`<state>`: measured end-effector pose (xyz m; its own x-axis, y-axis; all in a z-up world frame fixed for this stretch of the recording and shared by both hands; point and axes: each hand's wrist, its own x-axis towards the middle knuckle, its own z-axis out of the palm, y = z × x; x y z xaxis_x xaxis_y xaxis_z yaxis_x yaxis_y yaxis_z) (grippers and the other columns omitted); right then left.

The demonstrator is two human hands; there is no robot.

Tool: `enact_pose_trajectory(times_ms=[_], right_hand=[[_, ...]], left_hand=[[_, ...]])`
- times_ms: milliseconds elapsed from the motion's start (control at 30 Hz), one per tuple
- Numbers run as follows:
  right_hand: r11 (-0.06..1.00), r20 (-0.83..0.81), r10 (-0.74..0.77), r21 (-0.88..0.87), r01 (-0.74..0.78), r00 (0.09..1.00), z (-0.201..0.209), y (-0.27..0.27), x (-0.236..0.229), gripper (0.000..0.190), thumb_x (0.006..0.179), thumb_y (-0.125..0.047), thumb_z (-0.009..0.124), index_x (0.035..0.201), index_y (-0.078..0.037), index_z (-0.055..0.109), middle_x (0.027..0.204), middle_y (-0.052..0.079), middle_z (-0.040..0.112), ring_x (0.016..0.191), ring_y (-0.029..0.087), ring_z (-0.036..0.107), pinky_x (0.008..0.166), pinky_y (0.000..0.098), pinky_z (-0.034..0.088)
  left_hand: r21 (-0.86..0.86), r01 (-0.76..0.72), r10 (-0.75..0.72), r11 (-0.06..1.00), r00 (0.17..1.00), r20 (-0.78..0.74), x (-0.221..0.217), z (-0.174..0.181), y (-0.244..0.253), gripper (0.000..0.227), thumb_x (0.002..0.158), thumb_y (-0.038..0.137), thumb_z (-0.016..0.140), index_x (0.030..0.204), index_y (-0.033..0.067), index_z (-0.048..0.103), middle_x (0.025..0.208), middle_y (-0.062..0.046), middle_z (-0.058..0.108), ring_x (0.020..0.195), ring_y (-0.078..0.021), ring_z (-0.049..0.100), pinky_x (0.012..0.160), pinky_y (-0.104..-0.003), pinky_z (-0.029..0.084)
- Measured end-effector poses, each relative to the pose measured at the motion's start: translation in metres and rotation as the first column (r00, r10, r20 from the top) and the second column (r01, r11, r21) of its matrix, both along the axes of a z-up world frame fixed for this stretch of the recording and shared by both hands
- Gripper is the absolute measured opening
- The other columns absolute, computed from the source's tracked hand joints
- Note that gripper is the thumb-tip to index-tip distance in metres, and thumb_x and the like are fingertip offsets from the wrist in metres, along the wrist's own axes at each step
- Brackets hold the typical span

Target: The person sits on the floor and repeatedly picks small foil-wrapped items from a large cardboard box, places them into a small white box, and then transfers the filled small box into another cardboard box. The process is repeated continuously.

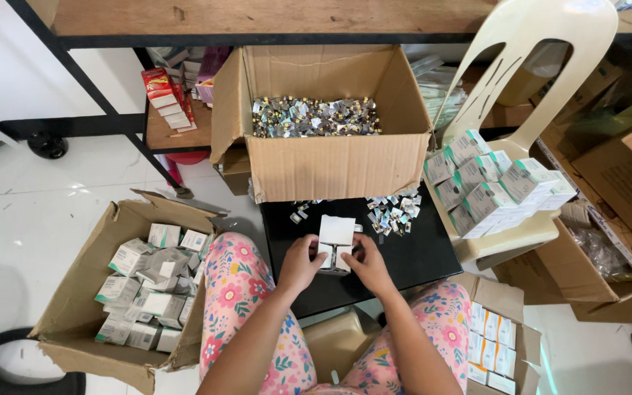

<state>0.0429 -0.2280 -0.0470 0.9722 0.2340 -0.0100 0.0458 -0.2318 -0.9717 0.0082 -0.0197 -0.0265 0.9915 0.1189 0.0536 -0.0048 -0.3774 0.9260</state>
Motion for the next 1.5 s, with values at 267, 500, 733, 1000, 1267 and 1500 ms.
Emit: enact_pose_trajectory(times_ms=[267,500,733,1000,1267,1500], right_hand=[[0.938,-0.049,0.065,0.345,-0.045,0.997,0.018,-0.004,-0.004,0.016,0.104,-0.010,0.066,0.115,0.001,0.071,0.105,0.008,0.064,0.086,0.010,0.057,0.075,0.0245,0.049],[0.985,0.215,0.164,-0.082,-0.150,0.963,0.071,-0.004,-0.018,0.012,0.087,0.000,0.073,0.099,-0.001,0.074,0.120,0.010,0.066,0.095,0.017,0.067,0.080,0.0281,0.055],[0.949,0.376,0.230,-0.292,-0.121,0.898,0.099,0.006,-0.033,0.011,0.086,0.002,0.072,0.095,-0.003,0.074,0.121,0.012,0.065,0.096,0.025,0.070,0.083,0.0336,0.055],[0.847,0.460,0.298,-0.531,-0.010,0.836,0.120,0.012,-0.040,0.011,0.082,-0.005,0.076,0.093,-0.008,0.075,0.116,0.009,0.064,0.095,0.029,0.062,0.082,0.0389,0.054],[0.878,0.501,0.351,-0.469,-0.093,0.791,0.120,0.009,-0.038,0.017,0.081,-0.007,0.078,0.095,-0.006,0.068,0.137,0.020,0.058,0.125,0.042,0.054,0.103,0.0464,0.047],[0.871,0.544,0.413,-0.471,-0.141,0.731,0.109,0.011,-0.036,0.029,0.081,-0.007,0.078,0.110,-0.012,0.076,0.140,0.019,0.057,0.131,0.041,0.051,0.108,0.0459,0.045]], left_hand=[[0.001,0.037,-0.037,0.999,0.999,0.023,0.000,0.000,0.003,0.037,0.083,0.011,0.076,0.118,0.0049,0.065,0.108,-0.015,0.070,0.095,-0.0272,0.075,0.083,-0.035,0.059],[-0.178,0.020,-0.049,0.984,0.985,-0.165,0.002,-0.003,0.013,0.035,0.093,0.015,0.065,0.127,0.0099,0.068,0.109,-0.016,0.074,0.091,-0.0274,0.074,0.078,-0.037,0.061],[-0.092,0.117,-0.113,0.989,0.993,0.046,0.000,-0.005,0.013,0.046,0.082,0.015,0.082,0.123,0.0031,0.063,0.115,-0.015,0.072,0.104,-0.0267,0.074,0.091,-0.037,0.057],[-0.023,0.092,-0.093,0.995,0.995,-0.029,-0.001,-0.010,0.006,0.052,0.080,0.012,0.082,0.125,0.0054,0.058,0.119,-0.015,0.069,0.110,-0.0289,0.070,0.092,-0.038,0.056],[0.114,0.125,-0.145,0.986,0.971,0.188,-0.016,0.002,0.001,0.052,0.088,0.009,0.077,0.136,0.0050,0.056,0.131,-0.021,0.063,0.120,-0.0389,0.062,0.102,-0.042,0.051],[0.145,0.274,-0.295,0.951,0.943,0.152,-0.014,0.029,0.010,0.067,0.071,0.012,0.088,0.130,0.0042,0.057,0.140,-0.019,0.056,0.127,-0.0378,0.057,0.102,-0.042,0.048]])
